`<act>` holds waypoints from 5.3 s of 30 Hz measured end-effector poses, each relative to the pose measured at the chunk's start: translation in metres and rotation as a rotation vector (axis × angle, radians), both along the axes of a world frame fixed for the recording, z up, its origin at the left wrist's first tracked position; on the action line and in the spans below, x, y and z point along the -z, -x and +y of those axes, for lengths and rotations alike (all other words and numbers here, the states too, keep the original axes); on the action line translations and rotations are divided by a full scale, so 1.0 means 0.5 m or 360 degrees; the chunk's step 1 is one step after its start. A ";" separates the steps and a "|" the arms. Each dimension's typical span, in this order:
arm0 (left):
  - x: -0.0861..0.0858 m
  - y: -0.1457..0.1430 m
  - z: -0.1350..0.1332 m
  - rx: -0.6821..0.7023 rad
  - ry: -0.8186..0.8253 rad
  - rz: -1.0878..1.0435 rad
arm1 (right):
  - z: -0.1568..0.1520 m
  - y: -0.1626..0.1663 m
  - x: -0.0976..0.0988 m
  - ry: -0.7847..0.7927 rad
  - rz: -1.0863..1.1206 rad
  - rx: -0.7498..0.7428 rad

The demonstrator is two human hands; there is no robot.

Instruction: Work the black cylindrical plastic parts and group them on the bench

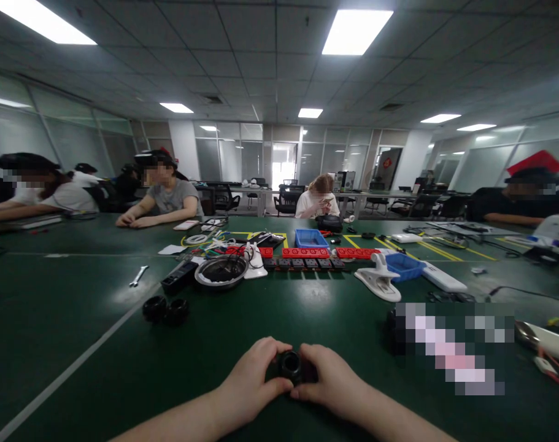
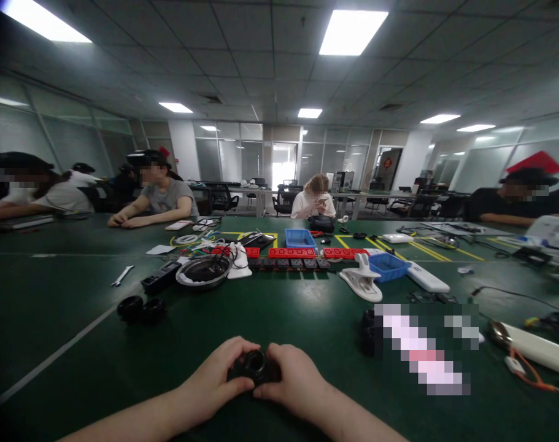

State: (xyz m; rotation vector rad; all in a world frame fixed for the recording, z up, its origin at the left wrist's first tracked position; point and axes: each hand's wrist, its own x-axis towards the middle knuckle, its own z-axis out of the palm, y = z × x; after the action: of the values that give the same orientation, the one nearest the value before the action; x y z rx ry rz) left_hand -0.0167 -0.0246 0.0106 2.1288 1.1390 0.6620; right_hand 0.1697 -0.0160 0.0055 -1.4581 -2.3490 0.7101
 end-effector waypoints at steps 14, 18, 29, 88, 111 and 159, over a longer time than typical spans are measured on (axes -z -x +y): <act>-0.023 0.021 -0.005 0.0325 -0.0197 0.0072 | -0.002 -0.013 -0.022 0.0035 0.0119 -0.0221; -0.017 0.012 -0.004 0.0146 -0.0177 0.0051 | -0.011 -0.001 -0.008 -0.0039 0.0000 -0.0023; -0.022 0.009 -0.007 -0.0003 -0.0160 -0.0004 | -0.013 0.002 -0.012 -0.0017 0.0094 -0.0028; -0.017 -0.002 -0.015 0.0005 -0.0003 0.0088 | -0.013 0.001 -0.008 -0.0052 -0.0209 -0.0012; -0.005 -0.016 -0.030 -0.0220 0.0060 -0.0029 | -0.017 0.014 -0.002 -0.0235 -0.0342 0.0042; -0.010 -0.007 -0.012 0.0066 0.0011 0.0009 | -0.017 0.002 -0.021 -0.0184 -0.0208 -0.0047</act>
State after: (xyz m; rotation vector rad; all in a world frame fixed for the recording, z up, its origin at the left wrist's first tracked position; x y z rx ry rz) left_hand -0.0130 -0.0304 0.0158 2.1439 1.0956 0.6327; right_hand 0.1688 -0.0245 0.0160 -1.4637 -2.4682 0.4902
